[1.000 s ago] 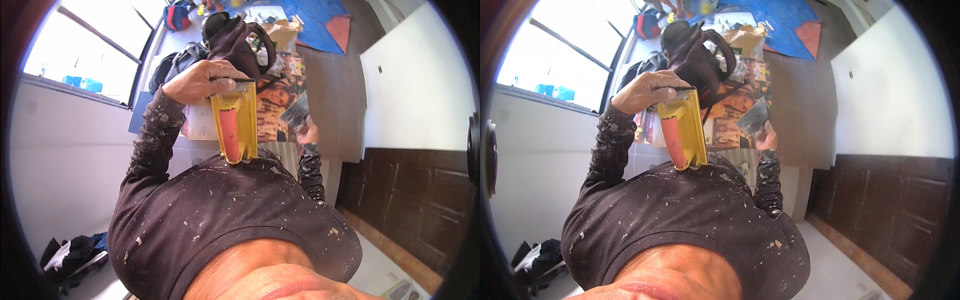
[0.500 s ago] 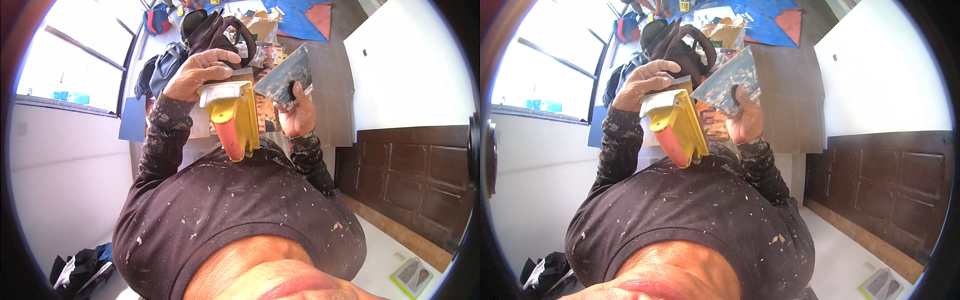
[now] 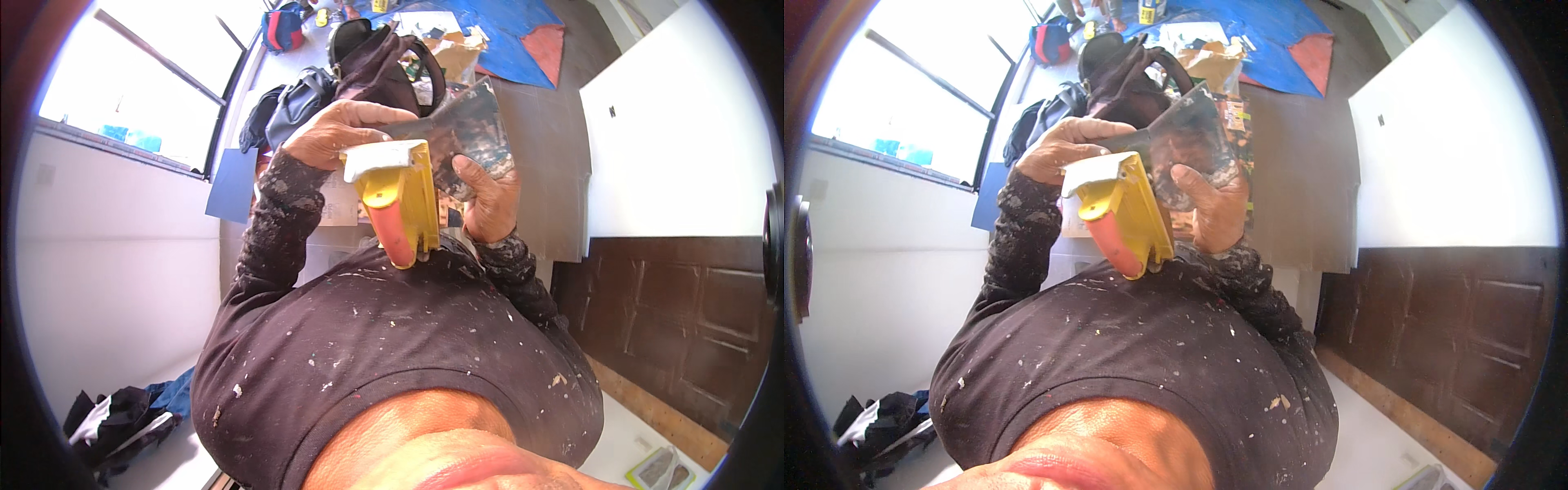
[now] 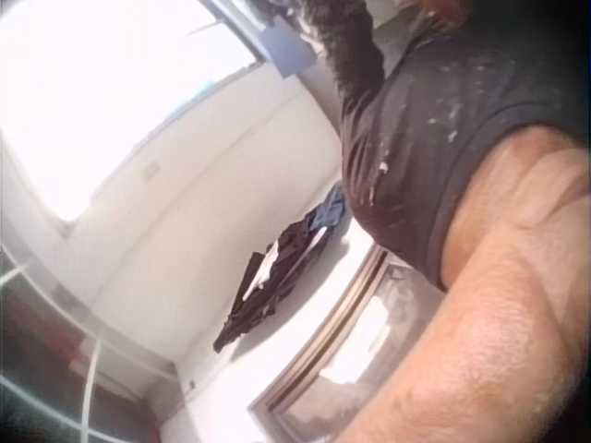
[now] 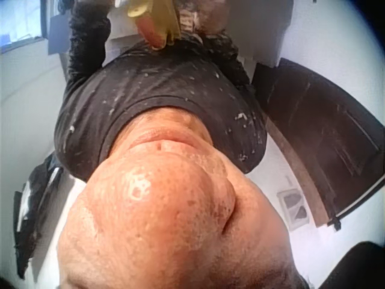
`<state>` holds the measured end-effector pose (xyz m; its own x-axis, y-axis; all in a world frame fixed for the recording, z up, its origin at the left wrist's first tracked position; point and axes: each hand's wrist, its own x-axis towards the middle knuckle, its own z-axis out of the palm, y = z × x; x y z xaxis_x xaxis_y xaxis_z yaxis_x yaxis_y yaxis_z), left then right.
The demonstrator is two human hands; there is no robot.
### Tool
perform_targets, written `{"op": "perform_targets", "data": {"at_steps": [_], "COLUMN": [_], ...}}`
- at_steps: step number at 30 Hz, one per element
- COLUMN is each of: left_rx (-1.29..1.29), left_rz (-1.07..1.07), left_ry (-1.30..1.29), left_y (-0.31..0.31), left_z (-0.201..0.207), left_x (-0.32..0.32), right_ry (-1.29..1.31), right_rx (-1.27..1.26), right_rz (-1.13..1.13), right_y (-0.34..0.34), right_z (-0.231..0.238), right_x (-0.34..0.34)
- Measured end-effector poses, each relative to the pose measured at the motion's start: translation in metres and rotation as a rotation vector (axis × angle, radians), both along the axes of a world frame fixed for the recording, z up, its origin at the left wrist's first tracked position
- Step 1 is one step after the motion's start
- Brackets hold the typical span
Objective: The person attaches sandpaper to a yellow sanding block and sands the wall and window frame around a glass door. The person moves along the frame, sanding the top, sides, and lower sections of the wall and frame.
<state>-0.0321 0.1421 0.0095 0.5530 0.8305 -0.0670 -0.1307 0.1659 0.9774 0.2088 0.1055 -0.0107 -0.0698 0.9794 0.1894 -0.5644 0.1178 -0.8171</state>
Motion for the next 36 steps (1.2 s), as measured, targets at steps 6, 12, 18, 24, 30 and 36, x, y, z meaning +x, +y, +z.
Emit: {"op": "perform_targets", "data": {"at_steps": [6, 12, 18, 24, 30, 36], "left_rx": [0.100, 0.161, 0.032, 0.124, 0.085, 0.143], "left_rz": [-0.260, -0.072, -0.129, -0.047, -0.008, 0.181], "left_ry": [0.076, 0.349, 0.151, 0.223, 0.106, 0.122], "left_y": [0.003, -0.006, 0.008, 0.010, 0.006, 0.000], "left_z": [0.018, 0.036, 0.013, 0.013, 0.002, 0.009], "left_x": [-0.007, 0.014, 0.006, 0.010, 0.007, 0.020], "right_ry": [-0.017, -0.076, -0.043, -0.095, -0.213, -0.255], "right_rx": [-0.013, 0.056, 0.039, 0.088, 0.215, 0.197], "right_rz": [0.055, -0.037, -0.033, 0.005, 0.074, 0.087], "right_y": [0.003, 0.002, 0.001, 0.012, 0.022, 0.017], "right_z": [-0.005, 0.005, -0.009, -0.013, -0.020, -0.040], "right_x": [0.012, 0.010, 0.009, 0.020, 0.033, 0.015]}}
